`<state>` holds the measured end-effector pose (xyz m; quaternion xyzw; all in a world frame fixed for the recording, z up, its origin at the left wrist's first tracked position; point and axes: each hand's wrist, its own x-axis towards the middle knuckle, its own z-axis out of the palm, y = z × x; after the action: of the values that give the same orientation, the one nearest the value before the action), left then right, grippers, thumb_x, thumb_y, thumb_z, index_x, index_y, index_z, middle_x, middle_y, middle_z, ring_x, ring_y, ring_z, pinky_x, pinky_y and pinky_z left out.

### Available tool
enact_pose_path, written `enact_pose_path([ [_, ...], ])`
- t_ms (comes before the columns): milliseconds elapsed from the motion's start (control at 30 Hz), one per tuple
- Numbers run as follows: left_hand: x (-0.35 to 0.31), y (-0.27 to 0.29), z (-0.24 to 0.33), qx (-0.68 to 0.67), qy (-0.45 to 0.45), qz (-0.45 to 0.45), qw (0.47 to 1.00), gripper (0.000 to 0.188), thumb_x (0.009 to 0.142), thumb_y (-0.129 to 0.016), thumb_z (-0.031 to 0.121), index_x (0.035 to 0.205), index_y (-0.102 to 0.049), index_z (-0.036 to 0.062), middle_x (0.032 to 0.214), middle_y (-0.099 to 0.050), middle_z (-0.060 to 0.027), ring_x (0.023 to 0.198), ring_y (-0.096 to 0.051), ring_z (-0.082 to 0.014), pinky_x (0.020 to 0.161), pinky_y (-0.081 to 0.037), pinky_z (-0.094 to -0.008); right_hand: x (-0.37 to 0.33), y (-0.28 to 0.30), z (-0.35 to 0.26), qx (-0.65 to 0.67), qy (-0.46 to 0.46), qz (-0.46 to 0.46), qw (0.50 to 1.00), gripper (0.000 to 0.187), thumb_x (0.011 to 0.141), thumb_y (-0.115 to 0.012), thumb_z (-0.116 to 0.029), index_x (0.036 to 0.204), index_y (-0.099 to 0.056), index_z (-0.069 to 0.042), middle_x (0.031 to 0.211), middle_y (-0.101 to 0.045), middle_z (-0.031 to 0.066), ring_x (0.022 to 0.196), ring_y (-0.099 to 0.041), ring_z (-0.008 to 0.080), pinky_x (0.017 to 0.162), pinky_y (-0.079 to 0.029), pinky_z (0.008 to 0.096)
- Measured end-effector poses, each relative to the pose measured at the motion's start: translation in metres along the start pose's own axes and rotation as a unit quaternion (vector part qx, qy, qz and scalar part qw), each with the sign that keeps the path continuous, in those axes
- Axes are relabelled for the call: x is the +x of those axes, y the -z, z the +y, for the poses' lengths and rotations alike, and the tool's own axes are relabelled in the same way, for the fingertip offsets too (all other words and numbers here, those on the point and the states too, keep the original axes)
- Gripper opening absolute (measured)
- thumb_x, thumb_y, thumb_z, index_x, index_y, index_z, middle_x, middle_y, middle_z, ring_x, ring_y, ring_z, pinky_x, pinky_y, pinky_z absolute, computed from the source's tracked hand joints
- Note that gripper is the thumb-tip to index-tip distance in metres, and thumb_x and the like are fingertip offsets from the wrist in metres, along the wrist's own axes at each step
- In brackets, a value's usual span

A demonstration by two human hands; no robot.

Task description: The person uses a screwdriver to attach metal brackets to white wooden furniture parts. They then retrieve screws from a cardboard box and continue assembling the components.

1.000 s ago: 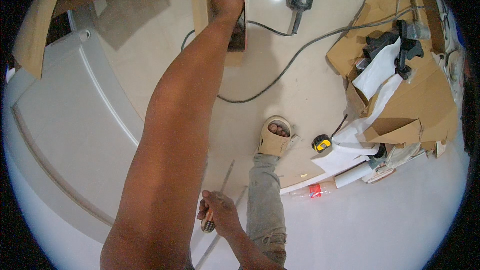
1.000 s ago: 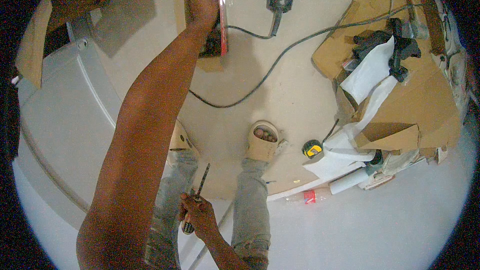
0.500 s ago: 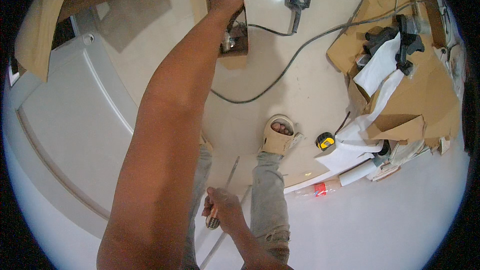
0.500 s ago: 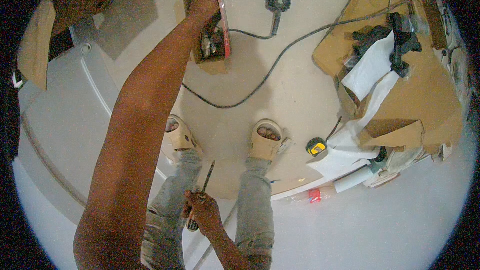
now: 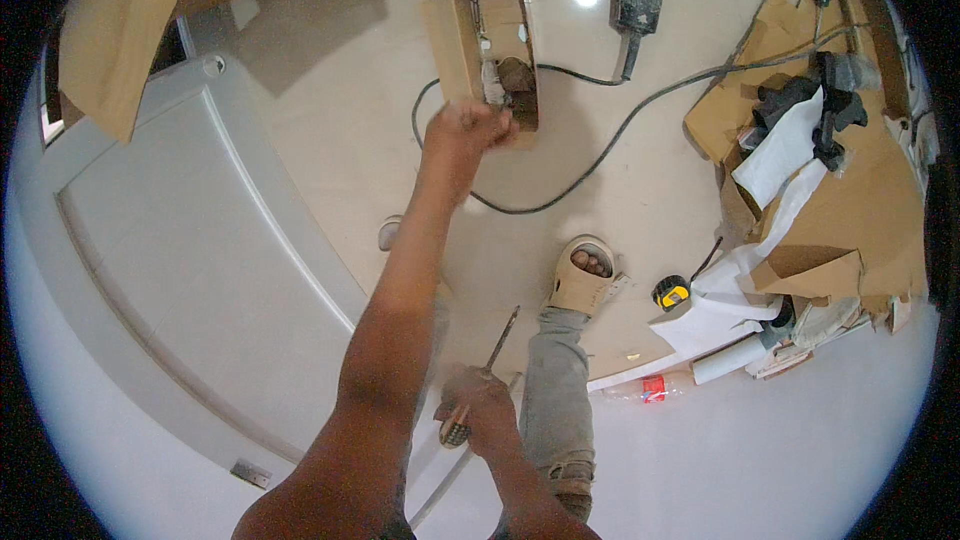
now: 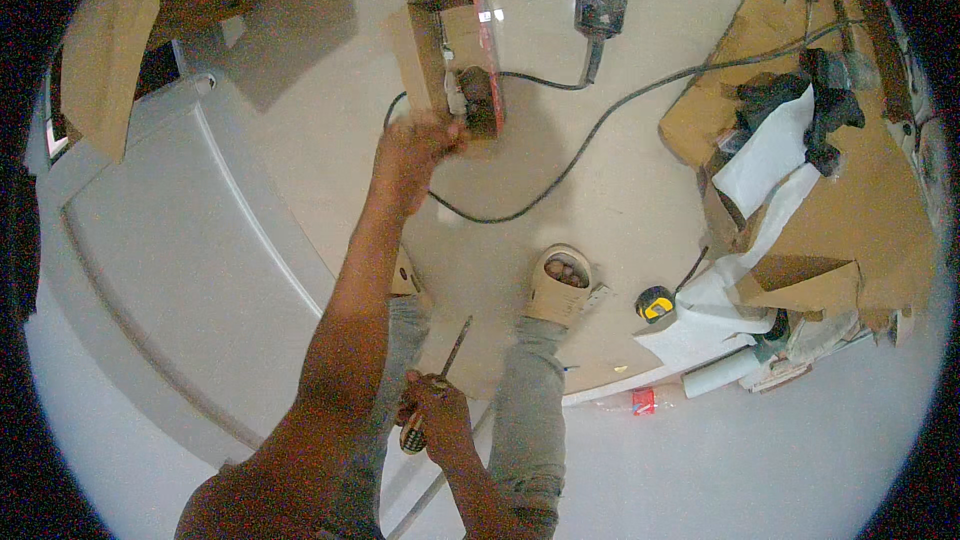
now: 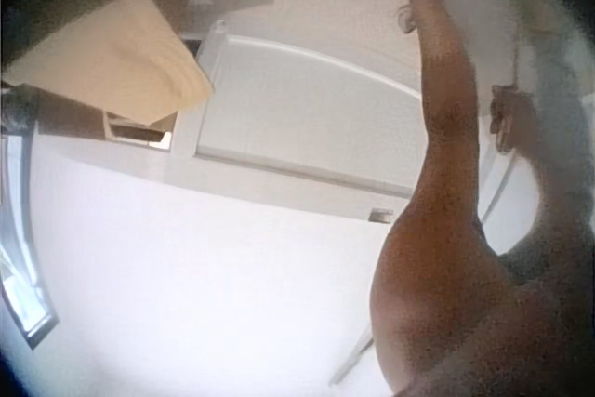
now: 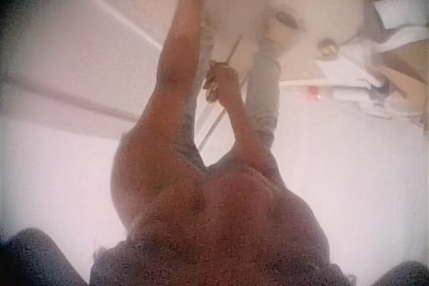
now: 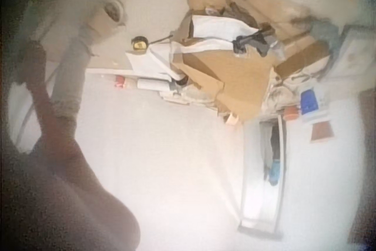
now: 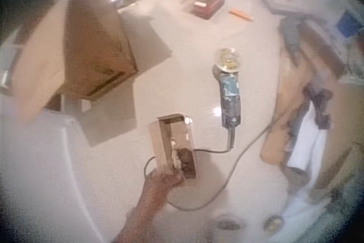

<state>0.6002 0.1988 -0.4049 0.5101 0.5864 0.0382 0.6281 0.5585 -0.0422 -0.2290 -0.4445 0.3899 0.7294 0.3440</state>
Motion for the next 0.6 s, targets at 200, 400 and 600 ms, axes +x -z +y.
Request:
enact_pose_path([
  [200,-0.028,0.021,-0.041,-0.424,0.05,-0.05,0.903,0.007,0.084,-0.058,0.002,0.091,-0.056,0.0022,0.088,-0.062,-0.0096,0.086,-0.065,-0.0264,0.077,-0.056,-0.0372,0.002,0.0,0.005,0.052,0.0,0.02,0.998,0.025,0.09,-0.064,-0.029,0.088,-0.058,-0.005,0.072,-0.057,0.0046,0.061,-0.058,0.0167,0.058,-0.054,0.032],
  [400,0.003,0.016,-0.024,-0.136,0.01,-0.072,0.988,0.016,0.086,-0.054,0.007,0.101,-0.058,0.0035,0.09,-0.065,-0.0124,0.087,-0.067,-0.026,0.075,-0.056,-0.0364,0.005,0.0,0.009,0.041,0.006,0.021,0.999,0.027,0.091,-0.065,-0.032,0.088,-0.059,-0.005,0.071,-0.057,0.0038,0.06,-0.058,0.0149,0.058,-0.055,0.0317],
  [600,0.024,-0.035,0.001,0.556,-0.134,0.046,0.819,0.024,0.086,-0.056,0.013,0.107,-0.055,0.001,0.084,-0.068,-0.0177,0.08,-0.069,-0.0308,0.066,-0.057,-0.0397,0.004,0.0,0.011,0.034,0.01,0.013,0.999,0.027,0.089,-0.066,-0.031,0.087,-0.059,-0.005,0.069,-0.057,0.0037,0.057,-0.058,0.0145,0.056,-0.055,0.031],
])
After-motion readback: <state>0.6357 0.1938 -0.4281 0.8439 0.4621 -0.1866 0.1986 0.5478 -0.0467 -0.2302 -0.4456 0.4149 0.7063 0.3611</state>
